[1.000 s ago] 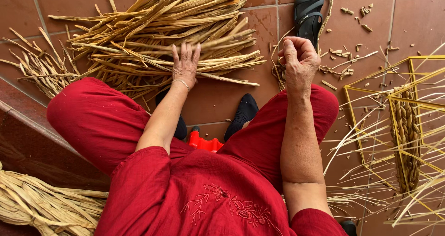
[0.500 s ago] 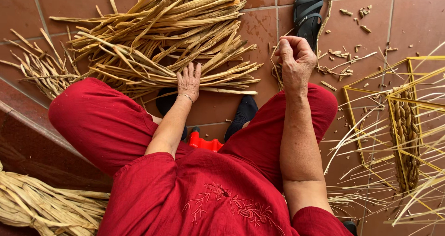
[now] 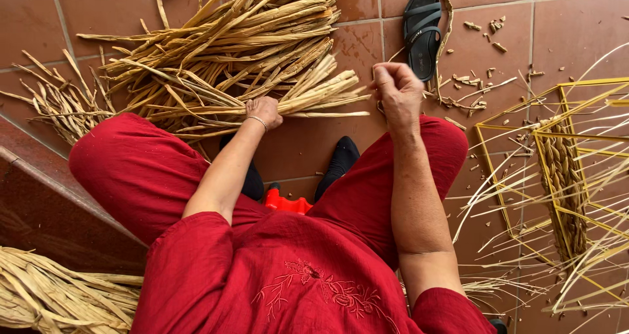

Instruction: The person gathers dried palm leaves from the floor, aligns them into bundles, and ties them with a thin strip of the same material. They then use scissors to trim the ends of the bundle for a uniform finish.

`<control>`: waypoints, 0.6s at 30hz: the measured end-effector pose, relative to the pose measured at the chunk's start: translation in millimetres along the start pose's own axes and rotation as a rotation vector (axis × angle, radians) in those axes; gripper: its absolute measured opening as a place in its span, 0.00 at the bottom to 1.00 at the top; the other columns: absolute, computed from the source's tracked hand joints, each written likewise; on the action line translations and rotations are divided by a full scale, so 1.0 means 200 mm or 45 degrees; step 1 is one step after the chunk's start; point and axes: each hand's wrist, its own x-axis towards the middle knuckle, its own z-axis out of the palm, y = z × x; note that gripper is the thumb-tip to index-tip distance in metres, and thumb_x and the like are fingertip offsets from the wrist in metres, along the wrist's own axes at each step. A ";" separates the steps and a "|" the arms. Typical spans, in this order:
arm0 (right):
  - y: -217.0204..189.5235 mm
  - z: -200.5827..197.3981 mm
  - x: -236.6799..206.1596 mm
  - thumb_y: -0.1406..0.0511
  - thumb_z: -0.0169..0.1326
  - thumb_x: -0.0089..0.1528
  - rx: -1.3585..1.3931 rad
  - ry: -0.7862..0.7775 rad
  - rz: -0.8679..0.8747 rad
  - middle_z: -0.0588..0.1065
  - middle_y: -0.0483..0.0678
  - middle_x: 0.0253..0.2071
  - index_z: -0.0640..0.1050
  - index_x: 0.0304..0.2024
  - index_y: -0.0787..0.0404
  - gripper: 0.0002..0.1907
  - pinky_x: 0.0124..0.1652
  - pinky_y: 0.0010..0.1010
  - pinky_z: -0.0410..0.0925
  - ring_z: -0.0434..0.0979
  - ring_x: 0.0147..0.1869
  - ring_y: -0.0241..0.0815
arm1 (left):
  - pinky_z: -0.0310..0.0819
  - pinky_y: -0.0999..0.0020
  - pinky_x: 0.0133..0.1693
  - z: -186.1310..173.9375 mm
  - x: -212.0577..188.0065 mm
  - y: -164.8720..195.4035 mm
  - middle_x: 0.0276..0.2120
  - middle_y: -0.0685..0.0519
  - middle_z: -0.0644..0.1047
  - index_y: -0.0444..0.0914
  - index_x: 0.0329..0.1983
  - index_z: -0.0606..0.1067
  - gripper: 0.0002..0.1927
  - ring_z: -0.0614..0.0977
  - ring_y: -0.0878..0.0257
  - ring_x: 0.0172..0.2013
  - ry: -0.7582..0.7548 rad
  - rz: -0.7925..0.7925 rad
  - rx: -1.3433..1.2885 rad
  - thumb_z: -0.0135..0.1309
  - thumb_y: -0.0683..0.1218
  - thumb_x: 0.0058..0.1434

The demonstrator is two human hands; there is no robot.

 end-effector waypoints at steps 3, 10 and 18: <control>0.02 0.12 -0.09 0.61 0.57 0.68 -0.089 -0.160 0.257 0.79 0.46 0.32 0.79 0.43 0.63 0.10 0.30 0.22 0.71 0.79 0.32 0.31 | 0.78 0.53 0.48 -0.07 0.00 -0.04 0.40 0.41 0.82 0.38 0.47 0.81 0.20 0.83 0.46 0.43 -0.058 0.118 -0.204 0.61 0.50 0.51; 0.09 0.47 -0.28 0.47 0.62 0.60 0.127 -0.379 0.747 0.77 0.48 0.49 0.73 0.60 0.60 0.34 0.42 0.34 0.74 0.80 0.46 0.41 | 0.80 0.57 0.47 -0.28 -0.20 -0.05 0.40 0.45 0.85 0.41 0.55 0.77 0.27 0.86 0.52 0.42 -0.123 0.209 -0.850 0.64 0.49 0.50; 0.00 0.46 -0.26 0.47 0.63 0.63 1.318 -0.536 0.310 0.72 0.53 0.64 0.65 0.70 0.64 0.43 0.70 0.45 0.68 0.75 0.68 0.50 | 0.75 0.60 0.53 -0.19 -0.60 0.10 0.51 0.45 0.81 0.40 0.68 0.62 0.43 0.83 0.53 0.51 0.219 0.634 -1.117 0.67 0.49 0.51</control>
